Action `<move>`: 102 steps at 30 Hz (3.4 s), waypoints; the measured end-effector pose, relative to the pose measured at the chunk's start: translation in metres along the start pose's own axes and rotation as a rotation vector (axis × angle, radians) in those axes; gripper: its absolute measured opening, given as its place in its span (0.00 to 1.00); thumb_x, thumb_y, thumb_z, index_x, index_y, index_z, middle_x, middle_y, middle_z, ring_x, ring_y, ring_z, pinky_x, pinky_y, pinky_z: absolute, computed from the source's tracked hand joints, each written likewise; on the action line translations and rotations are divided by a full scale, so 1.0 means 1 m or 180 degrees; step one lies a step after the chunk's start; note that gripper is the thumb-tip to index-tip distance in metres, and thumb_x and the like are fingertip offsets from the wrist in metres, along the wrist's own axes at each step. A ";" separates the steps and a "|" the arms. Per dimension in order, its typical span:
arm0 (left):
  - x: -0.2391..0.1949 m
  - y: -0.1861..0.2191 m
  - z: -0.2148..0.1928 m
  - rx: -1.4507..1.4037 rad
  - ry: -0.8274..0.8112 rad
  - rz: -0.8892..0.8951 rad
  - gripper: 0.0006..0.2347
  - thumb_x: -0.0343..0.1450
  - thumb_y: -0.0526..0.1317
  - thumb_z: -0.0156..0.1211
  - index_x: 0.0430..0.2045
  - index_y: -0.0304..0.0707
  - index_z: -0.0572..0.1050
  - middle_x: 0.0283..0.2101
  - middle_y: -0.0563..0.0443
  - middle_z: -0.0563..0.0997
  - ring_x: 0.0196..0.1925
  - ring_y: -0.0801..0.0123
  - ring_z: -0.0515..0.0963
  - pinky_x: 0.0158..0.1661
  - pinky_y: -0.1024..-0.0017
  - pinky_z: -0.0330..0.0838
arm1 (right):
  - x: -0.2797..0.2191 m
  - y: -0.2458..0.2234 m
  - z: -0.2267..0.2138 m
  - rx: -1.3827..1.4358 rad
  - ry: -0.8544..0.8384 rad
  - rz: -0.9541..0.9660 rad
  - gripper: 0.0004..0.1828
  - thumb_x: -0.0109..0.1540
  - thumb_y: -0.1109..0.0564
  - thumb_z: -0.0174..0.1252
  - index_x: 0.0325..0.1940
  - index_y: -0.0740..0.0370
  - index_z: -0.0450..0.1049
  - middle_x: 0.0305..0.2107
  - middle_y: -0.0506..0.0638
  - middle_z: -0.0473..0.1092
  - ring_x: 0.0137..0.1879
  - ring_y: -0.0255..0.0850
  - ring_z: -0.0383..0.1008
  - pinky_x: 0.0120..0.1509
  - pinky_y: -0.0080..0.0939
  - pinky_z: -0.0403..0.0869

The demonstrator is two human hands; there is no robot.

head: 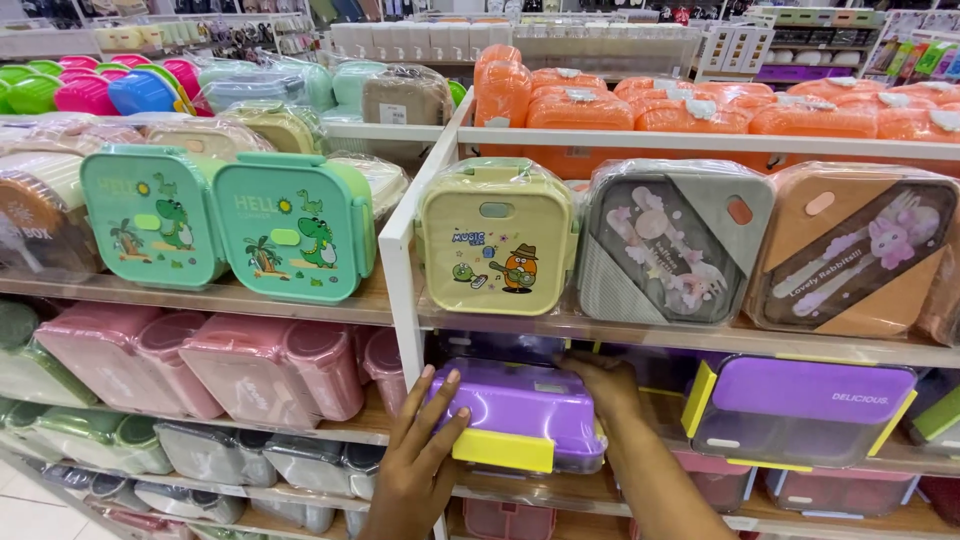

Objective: Organizing and arranging plastic lunch boxes on retail display shelves to ensure they are neatly aligned.

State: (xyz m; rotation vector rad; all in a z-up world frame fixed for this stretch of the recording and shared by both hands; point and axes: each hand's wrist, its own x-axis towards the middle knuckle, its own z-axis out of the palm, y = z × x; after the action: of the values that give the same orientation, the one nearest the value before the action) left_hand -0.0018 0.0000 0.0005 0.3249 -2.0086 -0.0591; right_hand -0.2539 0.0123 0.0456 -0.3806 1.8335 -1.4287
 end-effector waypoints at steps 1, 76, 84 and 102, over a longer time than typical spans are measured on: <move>0.000 0.001 0.001 0.0037 -0.0023 -0.0105 0.22 0.73 0.27 0.55 0.64 0.39 0.66 0.73 0.38 0.64 0.77 0.35 0.58 0.71 0.42 0.60 | -0.005 -0.001 -0.002 -0.0112 0.0026 0.0029 0.20 0.55 0.53 0.71 0.52 0.53 0.84 0.43 0.57 0.82 0.40 0.46 0.80 0.41 0.36 0.72; 0.021 0.004 0.049 0.0522 0.0570 -0.0723 0.20 0.71 0.28 0.53 0.61 0.32 0.68 0.68 0.32 0.66 0.73 0.40 0.64 0.69 0.48 0.64 | -0.006 0.033 -0.030 -0.1116 -0.0192 -0.1117 0.54 0.52 0.35 0.63 0.78 0.54 0.53 0.74 0.55 0.54 0.79 0.51 0.54 0.80 0.57 0.55; 0.017 0.007 0.050 0.0416 0.0540 -0.0810 0.20 0.71 0.29 0.55 0.60 0.32 0.69 0.69 0.31 0.65 0.73 0.41 0.64 0.69 0.47 0.63 | -0.001 0.035 -0.031 -0.1159 -0.0193 -0.1358 0.51 0.51 0.35 0.64 0.75 0.53 0.60 0.70 0.55 0.61 0.77 0.54 0.58 0.76 0.55 0.63; 0.060 0.103 0.169 -0.1533 -0.0241 -0.1584 0.24 0.72 0.46 0.58 0.61 0.33 0.65 0.64 0.40 0.71 0.67 0.51 0.69 0.63 0.56 0.63 | 0.040 0.074 -0.270 -0.0845 0.2351 -0.2983 0.30 0.67 0.60 0.68 0.70 0.75 0.68 0.56 0.67 0.70 0.57 0.55 0.71 0.60 0.52 0.70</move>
State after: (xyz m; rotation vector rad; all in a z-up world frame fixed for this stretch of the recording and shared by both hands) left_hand -0.1981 0.0669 -0.0035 0.5045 -1.8709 -0.8614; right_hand -0.4589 0.1976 -0.0161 -1.0570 2.6274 -2.1337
